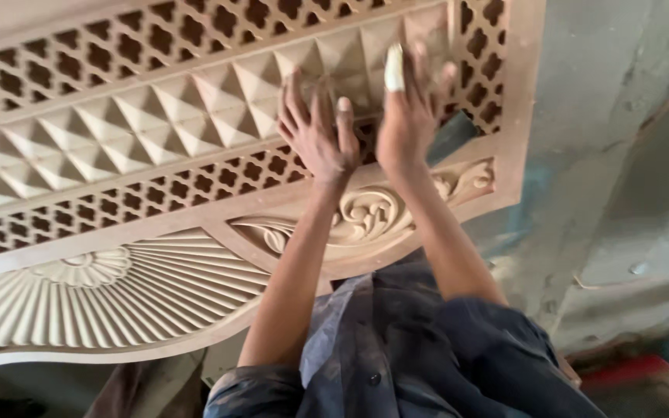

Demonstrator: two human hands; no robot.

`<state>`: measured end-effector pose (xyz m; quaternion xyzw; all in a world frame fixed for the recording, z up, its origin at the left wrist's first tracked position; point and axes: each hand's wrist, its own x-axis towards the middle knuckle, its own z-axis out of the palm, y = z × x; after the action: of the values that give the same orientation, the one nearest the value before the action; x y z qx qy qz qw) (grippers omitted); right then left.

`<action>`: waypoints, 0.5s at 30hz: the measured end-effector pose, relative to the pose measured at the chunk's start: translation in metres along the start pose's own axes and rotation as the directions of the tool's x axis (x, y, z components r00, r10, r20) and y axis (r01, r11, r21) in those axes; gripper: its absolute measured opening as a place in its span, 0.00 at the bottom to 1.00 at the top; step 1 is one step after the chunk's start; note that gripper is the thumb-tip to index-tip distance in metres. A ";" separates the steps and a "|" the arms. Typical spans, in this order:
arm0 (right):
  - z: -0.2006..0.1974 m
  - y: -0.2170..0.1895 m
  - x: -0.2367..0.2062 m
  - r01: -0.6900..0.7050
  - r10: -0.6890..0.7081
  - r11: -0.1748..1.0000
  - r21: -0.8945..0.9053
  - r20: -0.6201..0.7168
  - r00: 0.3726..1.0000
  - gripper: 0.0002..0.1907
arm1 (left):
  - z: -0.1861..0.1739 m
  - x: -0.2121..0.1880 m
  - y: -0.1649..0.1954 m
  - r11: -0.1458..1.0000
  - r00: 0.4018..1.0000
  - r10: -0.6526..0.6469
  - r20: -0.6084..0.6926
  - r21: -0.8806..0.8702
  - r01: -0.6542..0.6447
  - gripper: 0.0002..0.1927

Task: The person sands the surface of a large, intricately carved wooden panel using a sanding block. They systematically smooth the raised geometric patterns and floral details, moving the block back and forth across the surface.

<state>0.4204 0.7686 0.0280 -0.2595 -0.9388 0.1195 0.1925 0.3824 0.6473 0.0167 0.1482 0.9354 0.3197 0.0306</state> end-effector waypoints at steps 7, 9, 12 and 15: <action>0.007 0.003 -0.008 -0.079 0.084 0.996 -0.034 0.187 0.979 0.26 | 0.000 -0.005 -0.003 0.998 1.000 -0.005 0.022 -0.058 0.007 0.24; 0.005 0.002 -0.007 -0.038 0.051 0.996 -0.085 0.149 0.988 0.28 | 0.000 -0.005 -0.003 0.997 1.000 -0.005 0.002 -0.080 0.005 0.24; -0.004 0.000 -0.006 -0.036 0.054 0.996 -0.085 0.225 0.973 0.29 | 0.000 -0.006 -0.002 0.998 1.000 -0.016 -0.003 -0.056 0.016 0.24; -0.012 0.001 -0.006 -0.103 0.127 0.989 -0.105 0.253 0.959 0.29 | -0.003 -0.008 -0.001 0.996 0.999 -0.027 0.020 -0.082 0.029 0.24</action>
<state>0.4306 0.7681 0.0365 -0.3043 -0.9436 0.1208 0.0490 0.3887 0.6423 0.0178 0.1368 0.9230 0.3561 0.0502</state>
